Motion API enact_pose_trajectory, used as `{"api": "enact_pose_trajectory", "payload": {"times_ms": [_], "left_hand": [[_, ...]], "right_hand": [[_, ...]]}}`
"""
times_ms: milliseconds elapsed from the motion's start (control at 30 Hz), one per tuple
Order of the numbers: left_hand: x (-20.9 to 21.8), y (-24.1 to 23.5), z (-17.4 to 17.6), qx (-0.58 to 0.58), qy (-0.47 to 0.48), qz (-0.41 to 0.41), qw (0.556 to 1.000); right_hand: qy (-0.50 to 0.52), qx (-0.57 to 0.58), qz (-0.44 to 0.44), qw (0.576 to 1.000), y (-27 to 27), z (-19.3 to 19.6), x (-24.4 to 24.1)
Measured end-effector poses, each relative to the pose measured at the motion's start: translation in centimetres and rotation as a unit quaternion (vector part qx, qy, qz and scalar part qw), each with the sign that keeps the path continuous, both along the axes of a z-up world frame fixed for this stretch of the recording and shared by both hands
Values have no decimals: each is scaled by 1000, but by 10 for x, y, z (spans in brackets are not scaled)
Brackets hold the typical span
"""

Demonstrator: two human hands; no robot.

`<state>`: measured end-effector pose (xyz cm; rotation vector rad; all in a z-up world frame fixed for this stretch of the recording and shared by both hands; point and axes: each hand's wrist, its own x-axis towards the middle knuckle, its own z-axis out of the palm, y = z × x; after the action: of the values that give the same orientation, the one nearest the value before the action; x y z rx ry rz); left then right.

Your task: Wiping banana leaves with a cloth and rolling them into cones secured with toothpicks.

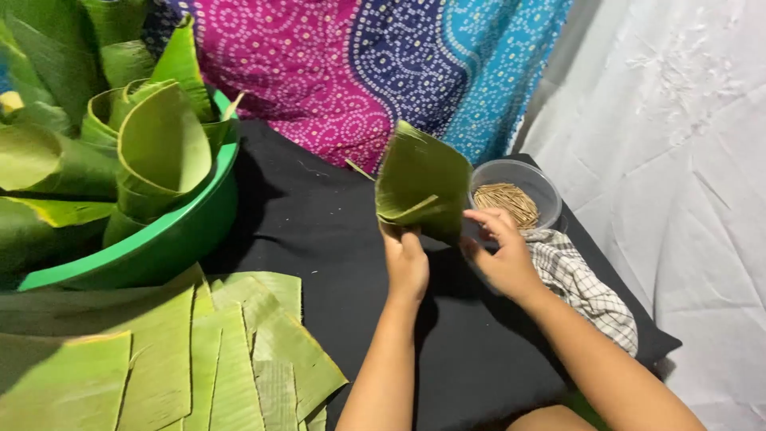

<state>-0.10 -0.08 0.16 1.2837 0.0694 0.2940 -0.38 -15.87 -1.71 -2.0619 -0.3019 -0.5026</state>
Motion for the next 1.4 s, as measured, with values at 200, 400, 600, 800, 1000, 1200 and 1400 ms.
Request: {"api": "enact_pose_trajectory", "payload": {"times_ms": [200, 400, 600, 800, 1000, 1200, 1400], "left_hand": [[-2, -1, -11, 77, -225, 34, 971], [-27, 8, 17, 167, -276, -31, 946], [-45, 63, 98, 250, -293, 29, 922], [-67, 194, 181, 347, -351, 150, 857], [-56, 308, 182, 548, -85, 135, 821], [8, 370, 95, 664, 88, 15, 743], [-36, 367, 134, 671, 67, 15, 739]], "right_hand": [[284, 484, 109, 821, 13, 91, -33], [345, 478, 27, 807, 34, 136, -41], [223, 394, 41, 891, 74, 152, -25], [240, 444, 200, 840, 149, 244, -11], [252, 442, 187, 840, 205, 232, 49], [275, 467, 136, 830, 229, 194, 93], [294, 430, 86, 849, 274, 172, 111]]}}
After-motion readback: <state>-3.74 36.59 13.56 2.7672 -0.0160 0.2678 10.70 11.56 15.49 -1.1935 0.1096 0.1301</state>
